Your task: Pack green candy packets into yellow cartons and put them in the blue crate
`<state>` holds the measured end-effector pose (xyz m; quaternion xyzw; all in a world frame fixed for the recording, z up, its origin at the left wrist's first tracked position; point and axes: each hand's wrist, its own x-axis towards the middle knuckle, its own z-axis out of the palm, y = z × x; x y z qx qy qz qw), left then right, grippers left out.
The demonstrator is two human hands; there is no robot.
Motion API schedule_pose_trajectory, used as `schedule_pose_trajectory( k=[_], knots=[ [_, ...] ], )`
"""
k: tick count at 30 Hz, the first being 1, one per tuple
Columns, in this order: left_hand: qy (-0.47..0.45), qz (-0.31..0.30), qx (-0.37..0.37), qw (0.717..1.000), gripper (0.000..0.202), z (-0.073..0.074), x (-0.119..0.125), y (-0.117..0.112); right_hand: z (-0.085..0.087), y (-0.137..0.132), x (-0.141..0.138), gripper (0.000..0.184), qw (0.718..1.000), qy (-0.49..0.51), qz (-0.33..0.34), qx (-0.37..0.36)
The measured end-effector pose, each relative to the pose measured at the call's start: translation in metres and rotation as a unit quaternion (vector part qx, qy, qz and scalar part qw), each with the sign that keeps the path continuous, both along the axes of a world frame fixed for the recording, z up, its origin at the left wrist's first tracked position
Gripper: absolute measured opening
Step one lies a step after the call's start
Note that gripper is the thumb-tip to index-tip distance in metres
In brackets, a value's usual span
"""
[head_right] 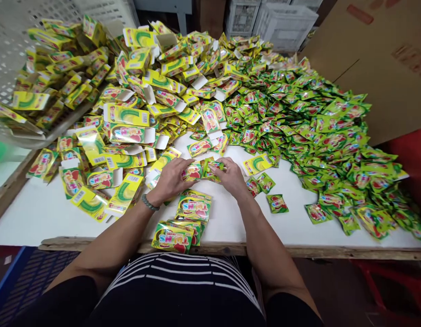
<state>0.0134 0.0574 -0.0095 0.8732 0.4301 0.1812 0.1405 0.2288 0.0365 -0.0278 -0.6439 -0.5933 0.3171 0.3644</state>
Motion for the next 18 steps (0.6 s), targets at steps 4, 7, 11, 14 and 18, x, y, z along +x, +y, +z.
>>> schedule_pose_trajectory(
  k=[4,7,11,14,18],
  knots=[
    [0.018,-0.017,0.013,1.0,0.054,-0.001,-0.001,0.002,0.008,0.002,0.002,0.029,0.998,0.069,0.009,-0.013],
    [0.017,-0.019,0.032,0.999,0.055,-0.003,-0.002,0.003,0.013,0.001,0.003,0.031,0.99,0.138,-0.002,-0.038],
    [0.006,-0.011,0.037,0.999,0.055,-0.004,-0.003,0.004,0.015,-0.001,0.003,0.032,0.976,0.209,-0.038,-0.056],
    [0.009,-0.009,0.039,0.999,0.055,-0.003,-0.004,0.004,0.012,-0.001,0.003,0.031,0.972,0.226,-0.051,-0.045],
    [0.004,-0.012,0.048,0.999,0.055,0.0,-0.001,0.002,0.006,0.0,-0.007,0.032,0.97,0.209,-0.122,0.017]
  ],
)
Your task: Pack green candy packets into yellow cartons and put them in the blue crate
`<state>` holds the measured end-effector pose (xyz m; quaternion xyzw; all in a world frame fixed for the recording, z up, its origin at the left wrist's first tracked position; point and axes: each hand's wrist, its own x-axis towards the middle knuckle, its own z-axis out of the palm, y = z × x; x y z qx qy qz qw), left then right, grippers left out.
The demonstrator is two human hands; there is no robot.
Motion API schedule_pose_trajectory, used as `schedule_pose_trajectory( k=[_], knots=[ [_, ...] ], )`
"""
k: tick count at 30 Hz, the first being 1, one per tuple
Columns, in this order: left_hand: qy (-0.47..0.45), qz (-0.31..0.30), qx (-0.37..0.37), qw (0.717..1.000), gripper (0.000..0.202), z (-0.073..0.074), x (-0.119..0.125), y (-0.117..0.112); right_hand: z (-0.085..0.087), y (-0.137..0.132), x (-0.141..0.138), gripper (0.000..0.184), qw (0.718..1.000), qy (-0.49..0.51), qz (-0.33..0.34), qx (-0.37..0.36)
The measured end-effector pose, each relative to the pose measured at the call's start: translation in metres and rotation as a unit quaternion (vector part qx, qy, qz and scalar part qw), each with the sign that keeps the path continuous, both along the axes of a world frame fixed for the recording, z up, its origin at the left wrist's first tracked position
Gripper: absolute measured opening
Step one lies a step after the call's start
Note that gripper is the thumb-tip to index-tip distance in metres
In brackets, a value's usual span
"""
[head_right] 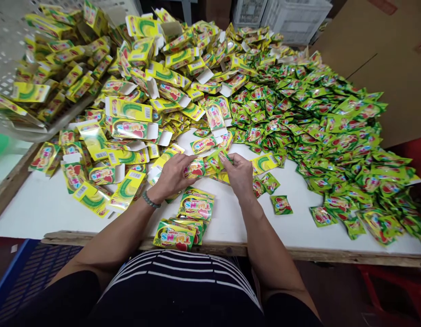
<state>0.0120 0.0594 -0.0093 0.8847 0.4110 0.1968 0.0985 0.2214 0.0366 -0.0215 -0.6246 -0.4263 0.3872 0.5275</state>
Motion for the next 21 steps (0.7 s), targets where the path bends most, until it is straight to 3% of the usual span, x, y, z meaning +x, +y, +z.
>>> schedule_pose_trajectory(
  k=[4,6,10,15,18,21],
  knots=[
    [-0.012,0.012,-0.013,1.0,0.056,0.001,0.004,-0.003,-0.003,-0.002,-0.021,0.026,0.988,-0.079,-0.092,0.097],
    [-0.029,0.044,-0.029,0.998,0.057,0.0,0.004,-0.003,-0.004,-0.005,-0.031,0.025,0.98,-0.116,-0.106,0.122],
    [-0.059,0.095,-0.058,0.992,0.06,0.001,0.002,-0.003,-0.008,-0.009,-0.036,0.025,0.99,-0.088,-0.044,0.105],
    [-0.142,0.069,-0.122,0.98,0.062,0.007,0.001,0.0,-0.009,-0.007,-0.029,0.025,0.995,0.069,0.032,0.065],
    [-0.219,0.101,-0.208,0.948,0.054,0.005,0.002,0.002,-0.005,-0.005,-0.022,0.033,0.993,0.094,0.044,0.059],
    [-0.283,0.128,-0.29,0.905,0.05,0.0,0.003,0.002,-0.001,-0.005,-0.015,0.03,0.998,0.006,0.039,0.043]
  ],
)
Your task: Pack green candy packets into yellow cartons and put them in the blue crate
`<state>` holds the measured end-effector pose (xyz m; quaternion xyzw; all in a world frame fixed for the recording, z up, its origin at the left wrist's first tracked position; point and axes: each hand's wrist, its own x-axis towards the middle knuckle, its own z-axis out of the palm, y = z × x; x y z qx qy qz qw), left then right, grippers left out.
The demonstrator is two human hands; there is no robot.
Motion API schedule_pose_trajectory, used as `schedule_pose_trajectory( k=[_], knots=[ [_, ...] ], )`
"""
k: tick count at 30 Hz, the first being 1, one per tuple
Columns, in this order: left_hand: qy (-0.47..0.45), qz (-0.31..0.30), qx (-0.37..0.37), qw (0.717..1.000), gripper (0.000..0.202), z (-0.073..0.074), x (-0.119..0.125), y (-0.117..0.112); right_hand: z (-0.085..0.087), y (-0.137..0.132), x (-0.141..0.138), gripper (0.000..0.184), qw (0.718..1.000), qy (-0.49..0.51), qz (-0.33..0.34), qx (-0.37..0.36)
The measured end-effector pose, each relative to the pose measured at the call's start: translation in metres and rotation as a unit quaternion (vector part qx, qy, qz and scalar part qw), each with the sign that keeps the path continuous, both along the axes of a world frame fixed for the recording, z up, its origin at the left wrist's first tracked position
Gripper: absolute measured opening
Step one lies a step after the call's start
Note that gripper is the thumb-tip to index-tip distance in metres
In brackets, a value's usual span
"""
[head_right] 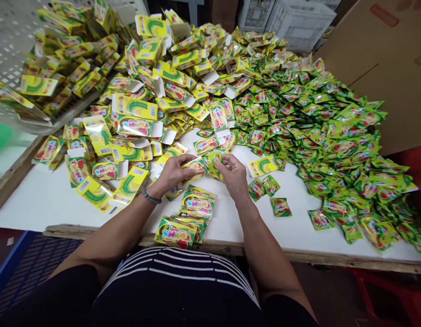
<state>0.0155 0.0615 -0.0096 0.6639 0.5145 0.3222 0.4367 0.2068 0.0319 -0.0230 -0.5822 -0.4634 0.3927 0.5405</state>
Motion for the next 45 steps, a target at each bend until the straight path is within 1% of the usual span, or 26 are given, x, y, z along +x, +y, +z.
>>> schedule_pose_trajectory(
  k=[2,4,7,9,11,14,16,18,20,23,26,29,33,35,36,39,42,44,45],
  knots=[
    [-0.063,-0.003,-0.042,0.997,0.049,-0.001,0.001,0.0,0.0,0.0,0.005,0.026,0.996,-0.091,-0.018,0.004],
    [-0.126,-0.011,-0.084,0.988,0.049,0.002,0.003,-0.001,-0.002,0.0,0.01,0.023,0.991,-0.132,-0.018,0.014],
    [-0.195,-0.025,-0.163,0.967,0.051,0.01,0.005,-0.003,-0.006,0.003,0.016,0.022,0.994,-0.103,0.022,0.029],
    [-0.225,-0.029,-0.199,0.953,0.051,0.014,0.006,-0.005,-0.005,0.004,0.019,0.021,0.994,-0.089,0.052,0.031],
    [-0.243,-0.026,-0.21,0.947,0.05,0.016,0.006,-0.006,-0.002,0.005,0.02,0.021,0.991,-0.104,0.08,0.028],
    [-0.256,-0.024,-0.22,0.941,0.045,0.014,0.006,-0.008,0.004,0.004,0.019,0.02,0.984,-0.137,0.112,0.038],
    [-0.263,-0.033,-0.234,0.935,0.044,0.012,0.007,-0.009,0.005,0.003,0.015,0.019,0.982,-0.133,0.126,0.047],
    [-0.266,-0.051,-0.254,0.929,0.047,0.011,0.007,-0.009,0.005,0.002,0.011,0.019,0.985,-0.112,0.124,0.04],
    [-0.267,-0.063,-0.274,0.922,0.049,0.012,0.007,-0.008,0.005,0.001,0.009,0.024,0.991,-0.078,0.107,0.011],
    [-0.282,-0.042,-0.293,0.913,0.048,0.015,0.006,-0.008,0.008,0.0,0.01,0.035,0.996,-0.042,0.08,-0.017],
    [-0.299,-0.031,-0.301,0.905,0.047,0.019,0.006,-0.009,0.016,-0.002,0.012,0.037,0.994,-0.02,0.1,-0.031],
    [-0.299,-0.027,-0.303,0.904,0.049,0.02,0.007,-0.011,0.024,-0.003,0.009,0.036,0.989,0.002,0.131,-0.075],
    [-0.298,-0.021,-0.296,0.907,0.05,0.018,0.013,-0.012,0.025,-0.004,0.006,0.038,0.978,0.059,0.17,-0.109],
    [-0.308,-0.007,-0.281,0.909,0.049,0.016,0.014,-0.011,0.024,-0.004,0.004,0.041,0.976,0.086,0.176,-0.094],
    [-0.313,0.004,-0.27,0.911,0.05,0.015,0.015,-0.011,0.023,-0.005,0.003,0.041,0.978,0.084,0.175,-0.081],
    [-0.328,0.025,-0.24,0.913,0.052,0.012,0.016,-0.011,0.021,-0.008,-0.006,0.038,0.988,0.013,0.152,-0.04],
    [-0.33,0.013,-0.215,0.919,0.054,0.011,0.016,-0.012,0.019,-0.01,-0.014,0.035,0.99,-0.043,0.133,-0.012],
    [-0.314,0.012,-0.186,0.931,0.057,0.012,0.017,-0.012,0.017,-0.009,-0.016,0.035,0.994,-0.04,0.1,0.017],
    [-0.307,0.017,-0.168,0.937,0.058,0.012,0.017,-0.012,0.016,-0.009,-0.016,0.037,0.996,-0.038,0.073,0.034]
  ],
)
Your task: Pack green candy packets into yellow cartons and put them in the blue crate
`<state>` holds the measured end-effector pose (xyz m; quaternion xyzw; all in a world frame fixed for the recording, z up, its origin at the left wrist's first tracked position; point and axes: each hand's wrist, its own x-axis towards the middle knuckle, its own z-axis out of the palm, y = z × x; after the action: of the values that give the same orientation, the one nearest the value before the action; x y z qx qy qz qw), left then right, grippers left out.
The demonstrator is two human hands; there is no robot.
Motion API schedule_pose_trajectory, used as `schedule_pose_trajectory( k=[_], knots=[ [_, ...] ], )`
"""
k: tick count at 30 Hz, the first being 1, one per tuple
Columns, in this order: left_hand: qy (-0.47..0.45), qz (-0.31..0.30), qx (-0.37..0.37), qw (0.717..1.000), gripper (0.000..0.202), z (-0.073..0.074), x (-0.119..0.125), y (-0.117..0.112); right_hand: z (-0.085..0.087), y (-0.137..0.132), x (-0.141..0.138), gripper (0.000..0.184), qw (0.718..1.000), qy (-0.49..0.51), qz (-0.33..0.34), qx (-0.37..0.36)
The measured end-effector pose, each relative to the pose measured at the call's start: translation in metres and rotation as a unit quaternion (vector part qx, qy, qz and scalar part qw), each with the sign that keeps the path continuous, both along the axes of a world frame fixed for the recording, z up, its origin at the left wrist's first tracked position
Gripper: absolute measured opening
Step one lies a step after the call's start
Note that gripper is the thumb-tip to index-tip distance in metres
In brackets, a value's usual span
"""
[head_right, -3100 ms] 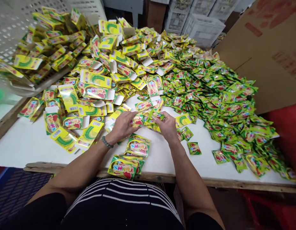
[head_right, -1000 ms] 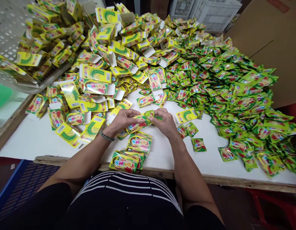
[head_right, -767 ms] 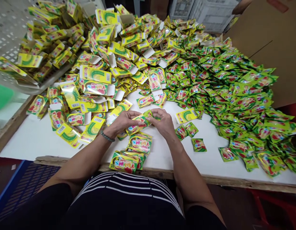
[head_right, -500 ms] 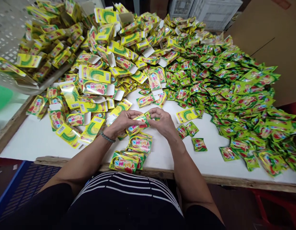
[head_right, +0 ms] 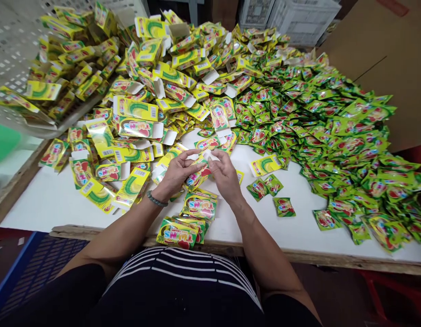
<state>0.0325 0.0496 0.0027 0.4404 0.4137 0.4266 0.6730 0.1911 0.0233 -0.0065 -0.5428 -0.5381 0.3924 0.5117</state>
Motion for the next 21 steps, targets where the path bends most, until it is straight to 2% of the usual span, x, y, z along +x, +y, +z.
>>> schedule_pose_trajectory(
  k=[3,5,7,10,12,16,21],
  knots=[
    [0.013,0.041,0.041,0.998,0.054,-0.0008,-0.0005,0.0017,-0.0036,0.0014,0.0009,0.041,0.998,0.015,-0.051,0.016],
    [0.015,0.05,0.052,0.997,0.049,-0.0019,-0.0013,0.0024,-0.0059,0.0012,-0.001,0.04,0.999,0.034,-0.023,-0.01],
    [0.016,0.028,0.052,0.998,0.05,-0.0023,-0.0021,0.0017,-0.0072,0.0004,-0.0037,0.035,0.999,0.043,0.014,-0.029],
    [0.009,-0.021,0.045,0.999,0.051,-0.0012,-0.0024,-0.0009,-0.0073,0.0002,-0.0052,0.033,0.999,0.013,0.026,-0.029],
    [0.0,-0.032,0.037,0.999,0.049,0.0,-0.002,-0.0023,-0.0064,0.0006,-0.0041,0.033,0.999,0.017,0.027,-0.038],
    [-0.006,-0.027,0.021,0.999,0.049,0.0015,-0.0017,-0.0028,-0.0034,-0.0002,-0.0007,0.042,0.997,0.048,0.03,-0.044],
    [-0.016,-0.002,0.003,1.0,0.054,0.002,-0.0029,-0.0014,-0.0044,-0.0029,0.0034,0.028,0.999,0.005,0.039,-0.005]
  ],
)
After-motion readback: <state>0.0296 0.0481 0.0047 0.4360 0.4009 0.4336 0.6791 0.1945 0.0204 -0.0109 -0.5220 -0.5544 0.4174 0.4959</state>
